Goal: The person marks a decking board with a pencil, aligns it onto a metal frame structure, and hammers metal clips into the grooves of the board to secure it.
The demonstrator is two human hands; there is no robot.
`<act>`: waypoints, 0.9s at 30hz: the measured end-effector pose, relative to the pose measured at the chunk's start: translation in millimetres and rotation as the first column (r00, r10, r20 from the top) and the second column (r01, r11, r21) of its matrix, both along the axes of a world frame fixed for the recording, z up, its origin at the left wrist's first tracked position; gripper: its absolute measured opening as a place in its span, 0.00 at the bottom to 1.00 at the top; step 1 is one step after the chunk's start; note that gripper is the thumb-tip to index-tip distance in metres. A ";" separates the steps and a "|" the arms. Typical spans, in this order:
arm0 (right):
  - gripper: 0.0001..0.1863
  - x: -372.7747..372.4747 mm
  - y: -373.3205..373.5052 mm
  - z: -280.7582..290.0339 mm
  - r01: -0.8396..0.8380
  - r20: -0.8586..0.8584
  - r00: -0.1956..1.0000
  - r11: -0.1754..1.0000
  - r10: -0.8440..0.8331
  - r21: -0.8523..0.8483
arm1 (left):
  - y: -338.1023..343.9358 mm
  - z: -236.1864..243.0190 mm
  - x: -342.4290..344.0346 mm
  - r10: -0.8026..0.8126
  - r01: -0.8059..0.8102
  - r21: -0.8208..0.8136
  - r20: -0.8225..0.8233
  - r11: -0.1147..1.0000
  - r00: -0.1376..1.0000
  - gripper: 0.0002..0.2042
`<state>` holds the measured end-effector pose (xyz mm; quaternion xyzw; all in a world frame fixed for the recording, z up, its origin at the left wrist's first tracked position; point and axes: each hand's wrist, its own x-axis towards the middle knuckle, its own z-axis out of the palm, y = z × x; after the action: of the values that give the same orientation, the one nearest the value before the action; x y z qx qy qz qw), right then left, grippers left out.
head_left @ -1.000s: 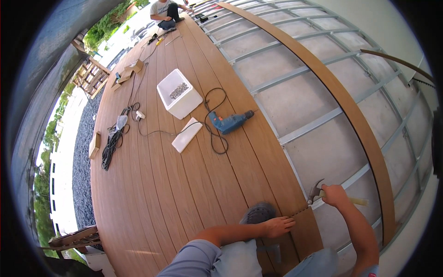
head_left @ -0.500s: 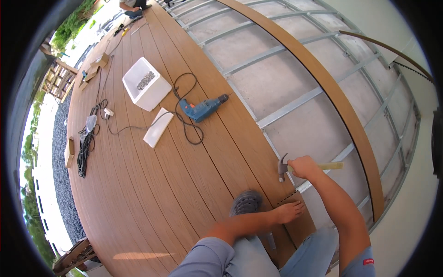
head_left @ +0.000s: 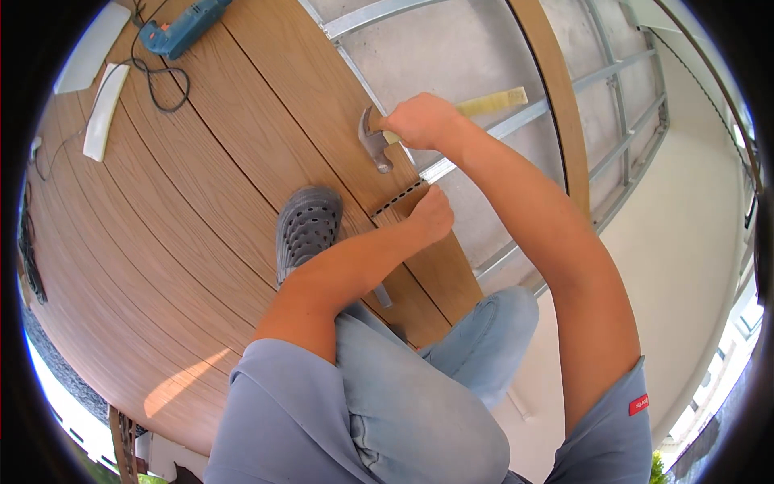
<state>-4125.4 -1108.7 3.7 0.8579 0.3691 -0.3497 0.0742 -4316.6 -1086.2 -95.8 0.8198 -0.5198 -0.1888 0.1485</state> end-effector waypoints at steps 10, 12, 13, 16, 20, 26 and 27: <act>0.09 -45.7 5.9 -18.5 -0.186 -0.089 0.980 0.981 0.180 -0.059 | -4.5 -0.7 -7.2 -0.009 0.008 0.108 0.008 0.994 1.000 0.16; 0.09 -40.6 6.2 -20.5 -0.200 -0.090 0.977 0.979 0.195 -0.043 | -4.5 2.5 -6.2 -0.023 0.023 0.119 0.003 0.993 1.000 0.16; 0.09 -35.3 5.4 -21.6 -0.152 -0.107 0.983 0.988 0.149 -0.025 | -4.2 3.9 -6.2 -0.021 0.019 0.121 0.017 0.992 1.000 0.16; 0.09 -30.6 -0.5 -25.6 0.027 -0.069 0.997 0.999 -0.025 0.032 | -5.0 9.4 -0.8 -0.041 0.043 0.130 -0.022 0.991 0.999 0.16; 0.09 -42.3 2.4 -16.4 -0.091 -0.142 0.987 0.993 0.080 -0.075 | 1.4 1.7 -8.1 0.010 -0.015 0.050 0.109 0.999 0.994 0.15; 0.08 -33.1 -6.8 -20.0 0.145 -0.048 0.989 0.987 -0.142 0.067 | 1.8 11.3 -4.6 -0.021 0.015 0.058 0.089 0.998 0.996 0.14; 0.08 -38.6 -7.0 -20.7 0.146 -0.051 0.988 0.987 -0.143 0.068 | 1.7 11.2 -6.7 -0.021 0.016 0.059 0.085 0.998 0.996 0.14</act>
<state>-4164.1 -1115.7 -17.0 0.8762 0.3200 -0.3603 0.0094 -4323.3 -1084.5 -84.6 0.8262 -0.5277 -0.1697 0.1003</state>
